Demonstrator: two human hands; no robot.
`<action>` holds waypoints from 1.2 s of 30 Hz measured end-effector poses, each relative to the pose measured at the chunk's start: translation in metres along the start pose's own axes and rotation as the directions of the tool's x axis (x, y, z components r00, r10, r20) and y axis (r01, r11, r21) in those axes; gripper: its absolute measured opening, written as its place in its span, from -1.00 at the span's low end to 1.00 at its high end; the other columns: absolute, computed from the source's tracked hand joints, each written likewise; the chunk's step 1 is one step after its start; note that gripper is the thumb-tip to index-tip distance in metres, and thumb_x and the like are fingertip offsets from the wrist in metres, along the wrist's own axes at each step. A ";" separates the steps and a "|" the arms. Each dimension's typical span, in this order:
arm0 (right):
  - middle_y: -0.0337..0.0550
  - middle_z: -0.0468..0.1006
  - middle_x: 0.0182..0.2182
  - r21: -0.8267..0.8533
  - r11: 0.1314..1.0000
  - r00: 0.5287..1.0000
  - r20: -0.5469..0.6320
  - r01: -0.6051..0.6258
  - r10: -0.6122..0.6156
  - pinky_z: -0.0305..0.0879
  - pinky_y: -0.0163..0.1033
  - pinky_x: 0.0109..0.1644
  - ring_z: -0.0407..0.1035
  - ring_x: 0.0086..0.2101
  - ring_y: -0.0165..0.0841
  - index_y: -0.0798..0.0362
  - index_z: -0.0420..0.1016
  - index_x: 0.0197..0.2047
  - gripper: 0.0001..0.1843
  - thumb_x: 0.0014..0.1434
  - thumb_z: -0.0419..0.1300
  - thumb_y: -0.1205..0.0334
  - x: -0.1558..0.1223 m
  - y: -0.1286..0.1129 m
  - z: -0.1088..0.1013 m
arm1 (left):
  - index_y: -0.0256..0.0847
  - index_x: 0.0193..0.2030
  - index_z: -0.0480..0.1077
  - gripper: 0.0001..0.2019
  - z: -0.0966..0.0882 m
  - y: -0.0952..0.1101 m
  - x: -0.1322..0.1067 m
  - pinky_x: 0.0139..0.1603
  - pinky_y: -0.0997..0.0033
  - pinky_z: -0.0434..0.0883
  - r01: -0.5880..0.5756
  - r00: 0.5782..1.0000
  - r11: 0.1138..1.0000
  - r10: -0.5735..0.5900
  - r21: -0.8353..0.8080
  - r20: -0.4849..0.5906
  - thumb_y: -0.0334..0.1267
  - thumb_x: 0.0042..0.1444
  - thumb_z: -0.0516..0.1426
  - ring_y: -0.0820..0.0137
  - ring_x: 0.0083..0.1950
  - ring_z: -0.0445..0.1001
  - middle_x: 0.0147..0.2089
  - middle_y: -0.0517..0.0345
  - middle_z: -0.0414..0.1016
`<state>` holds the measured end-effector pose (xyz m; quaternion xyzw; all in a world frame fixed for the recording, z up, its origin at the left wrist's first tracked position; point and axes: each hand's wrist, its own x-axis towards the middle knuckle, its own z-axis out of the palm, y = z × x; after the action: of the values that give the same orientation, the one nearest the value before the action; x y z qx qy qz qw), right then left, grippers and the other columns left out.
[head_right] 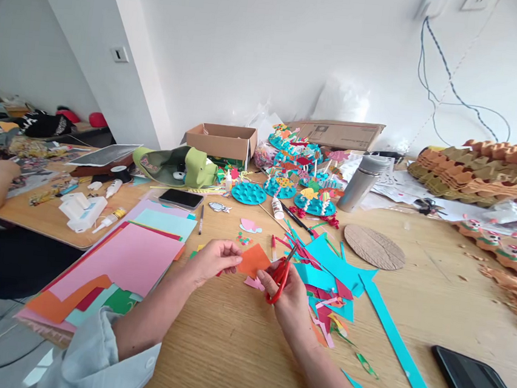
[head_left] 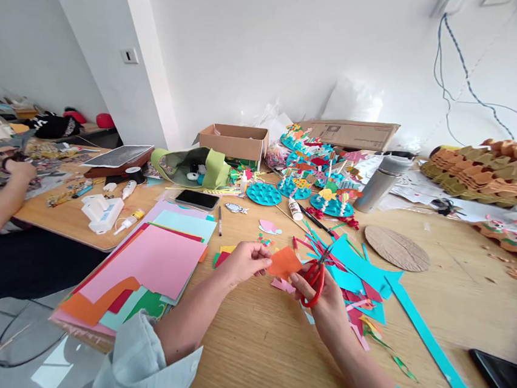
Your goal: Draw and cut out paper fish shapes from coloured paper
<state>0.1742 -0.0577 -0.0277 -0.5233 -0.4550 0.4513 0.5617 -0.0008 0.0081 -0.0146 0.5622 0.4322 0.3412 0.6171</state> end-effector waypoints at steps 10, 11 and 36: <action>-0.22 0.48 -0.46 -0.248 0.961 0.993 0.024 0.120 -0.118 0.36 -0.28 -0.43 0.38 -0.50 -0.35 0.02 0.35 -0.31 -0.61 -0.02 0.35 -0.06 0.002 0.017 -0.010 | -0.27 -0.53 0.37 -0.80 0.016 -0.010 -0.004 -0.38 0.49 0.20 -0.038 0.994 0.999 0.034 0.028 0.106 -0.23 -0.13 0.29 0.52 -0.45 0.27 -0.49 0.25 0.36; -0.22 0.48 -0.45 -0.294 0.946 0.990 0.025 0.138 -0.137 0.37 -0.28 -0.43 0.38 -0.50 -0.35 0.02 0.35 -0.30 -0.64 0.01 0.34 -0.05 0.001 0.018 -0.011 | -0.27 -0.56 0.34 -0.78 0.017 -0.010 -0.005 -0.41 0.49 0.18 -0.019 0.991 0.999 0.014 0.035 0.129 -0.22 -0.13 0.29 0.53 -0.47 0.25 -0.52 0.27 0.33; -0.15 0.53 -0.42 -0.171 0.985 0.999 0.028 -0.023 0.028 0.38 -0.27 -0.40 0.40 -0.45 -0.32 0.03 0.41 -0.28 -0.63 -0.02 0.36 -0.04 -0.003 0.006 -0.005 | -0.27 -0.39 0.47 -0.74 0.031 0.000 -0.010 -0.51 0.52 0.16 0.112 0.991 0.938 -0.131 -0.327 -0.037 -0.18 -0.25 0.30 0.52 -0.49 0.28 -0.44 0.17 0.47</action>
<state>0.1783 -0.0615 -0.0341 -0.5682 -0.4937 0.4259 0.5020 0.0234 -0.0138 -0.0137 0.4150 0.4219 0.3851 0.7081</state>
